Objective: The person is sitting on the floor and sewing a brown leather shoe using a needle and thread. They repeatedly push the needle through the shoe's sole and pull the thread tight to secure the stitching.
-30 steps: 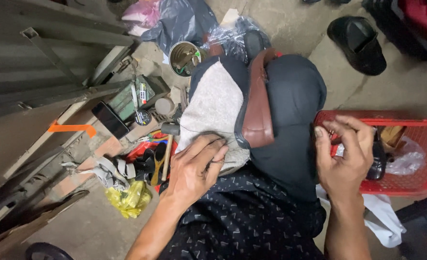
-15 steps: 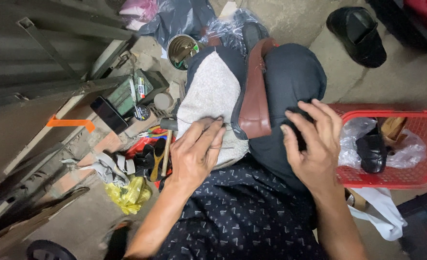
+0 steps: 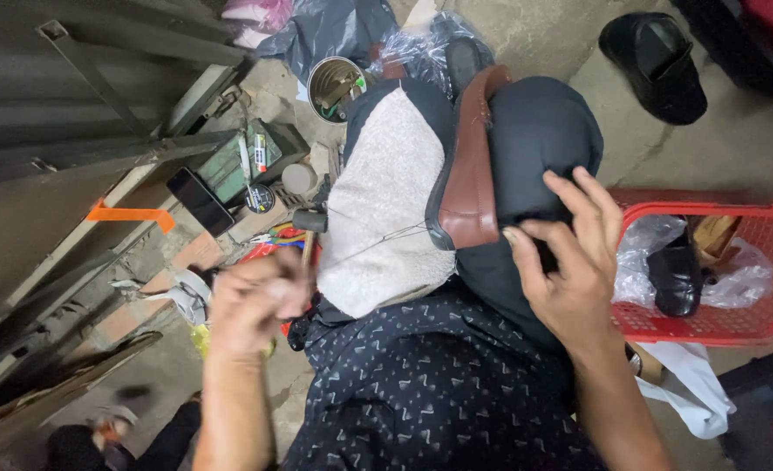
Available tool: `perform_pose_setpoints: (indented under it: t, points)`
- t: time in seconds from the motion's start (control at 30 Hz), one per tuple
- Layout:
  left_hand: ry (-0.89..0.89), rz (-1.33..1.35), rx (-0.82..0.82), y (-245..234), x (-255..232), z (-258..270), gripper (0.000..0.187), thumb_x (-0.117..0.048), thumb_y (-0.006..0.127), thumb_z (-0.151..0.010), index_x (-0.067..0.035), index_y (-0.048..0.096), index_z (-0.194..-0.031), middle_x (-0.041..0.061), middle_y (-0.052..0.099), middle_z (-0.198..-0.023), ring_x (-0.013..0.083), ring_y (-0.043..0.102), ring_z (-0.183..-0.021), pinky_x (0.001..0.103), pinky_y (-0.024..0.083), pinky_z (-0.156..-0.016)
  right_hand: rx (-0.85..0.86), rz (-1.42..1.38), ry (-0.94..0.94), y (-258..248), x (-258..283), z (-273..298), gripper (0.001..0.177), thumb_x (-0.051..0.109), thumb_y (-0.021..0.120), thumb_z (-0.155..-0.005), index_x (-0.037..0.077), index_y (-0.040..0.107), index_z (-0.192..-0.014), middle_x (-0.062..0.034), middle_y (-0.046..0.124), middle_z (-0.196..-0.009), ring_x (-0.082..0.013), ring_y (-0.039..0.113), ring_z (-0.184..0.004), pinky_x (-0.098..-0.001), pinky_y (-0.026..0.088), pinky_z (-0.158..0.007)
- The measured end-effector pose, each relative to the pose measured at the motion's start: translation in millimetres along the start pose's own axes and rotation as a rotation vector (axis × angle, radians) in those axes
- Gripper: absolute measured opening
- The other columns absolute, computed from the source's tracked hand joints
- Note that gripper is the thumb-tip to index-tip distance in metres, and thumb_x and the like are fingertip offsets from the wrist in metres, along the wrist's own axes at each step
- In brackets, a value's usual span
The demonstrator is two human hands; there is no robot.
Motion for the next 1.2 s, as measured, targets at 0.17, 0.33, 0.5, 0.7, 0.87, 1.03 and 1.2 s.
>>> perform_pose_setpoints:
  t: [0.17, 0.33, 0.5, 0.7, 0.87, 1.03, 1.2]
  points:
    - [-0.062, -0.093, -0.423, -193, 19, 57, 0.030, -0.019, 0.059, -0.102, -0.013, 0.052, -0.073, 0.004, 0.041, -0.055, 0.0115, 0.041, -0.043, 0.023, 0.035, -0.041, -0.044, -0.539, 0.217, 1, -18, 5, 0.024, 0.009, 0.065, -0.099, 0.000, 0.057, -0.078, -0.0264, 0.067, -0.114, -0.0503, 0.061, -0.125, -0.0587, 0.043, -0.115]
    - [-0.236, -0.286, -0.895, -269, 11, 126, 0.041, -0.026, 0.057, -0.109, -0.019, 0.042, -0.072, -0.009, 0.034, -0.059, 0.0057, 0.034, -0.044, 0.019, 0.027, -0.045, -0.054, -1.414, 0.491, 29, -55, 17, 0.027, 0.029, 0.048, -0.110, 0.015, 0.046, -0.087, -0.0062, 0.054, -0.065, -0.0299, 0.069, -0.085, -0.0576, 0.039, -0.120]
    - [-0.297, -1.175, -1.232, -404, 29, 212, 0.058, -0.023, 0.074, -0.114, -0.011, 0.041, -0.068, -0.004, 0.038, -0.075, 0.0127, 0.035, -0.072, 0.044, 0.028, -0.060, -0.172, -1.625, 0.660, 13, -104, 9, 0.036, 0.034, 0.048, -0.115, 0.024, 0.072, -0.091, 0.0108, 0.046, -0.068, -0.0023, 0.037, -0.056, -0.0164, 0.029, -0.054]
    - [-0.232, -1.461, -0.796, -263, 25, 101, 0.036, -0.031, 0.073, -0.107, 0.001, 0.071, -0.123, 0.020, 0.073, -0.119, 0.0319, 0.070, -0.095, 0.044, 0.059, -0.079, -0.190, -1.524, 0.760, 14, -109, 16, 0.034, 0.039, 0.050, -0.111, 0.024, 0.064, -0.084, 0.0121, 0.040, -0.062, -0.0024, 0.025, -0.050, -0.0199, 0.021, -0.052]
    - [0.319, -1.122, -0.159, 25, -27, -2, 0.016, -0.013, 0.062, -0.103, -0.006, 0.067, -0.116, 0.012, 0.068, -0.122, 0.0282, 0.066, -0.114, 0.041, 0.053, -0.100, -0.218, -1.534, 0.804, 17, -122, 21, 0.034, 0.039, 0.053, -0.111, 0.022, 0.067, -0.085, 0.0101, 0.042, -0.063, -0.0028, 0.030, -0.051, -0.0185, 0.028, -0.052]
    - [0.237, -0.911, 0.334, 136, 17, -23, 0.040, -0.012, 0.071, -0.098, -0.003, 0.056, -0.133, 0.022, 0.058, -0.144, 0.0389, 0.069, -0.121, 0.053, 0.059, -0.106, -0.284, -1.440, 0.925, 20, -149, 31, 0.030, 0.042, 0.059, -0.106, 0.023, 0.066, -0.084, 0.0114, 0.037, -0.059, -0.0018, 0.026, -0.048, -0.0178, 0.024, -0.047]
    - [0.231, -0.883, 0.340, 148, 24, -21, 0.039, 0.013, 0.043, -0.082, 0.002, 0.064, -0.112, 0.003, 0.052, -0.075, 0.0186, 0.054, -0.068, 0.035, 0.056, -0.067, -0.343, -1.395, 0.984, 12, -187, 49, 0.028, 0.041, 0.065, -0.104, 0.022, 0.068, -0.084, 0.0104, 0.034, -0.059, -0.0025, 0.025, -0.048, -0.0180, 0.024, -0.047]
Point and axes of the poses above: each hand's wrist, its own z-axis away from the middle knuckle, its own y-axis out of the palm, x = y × z, the point moved 10 cm from there along -z, towards the middle knuckle
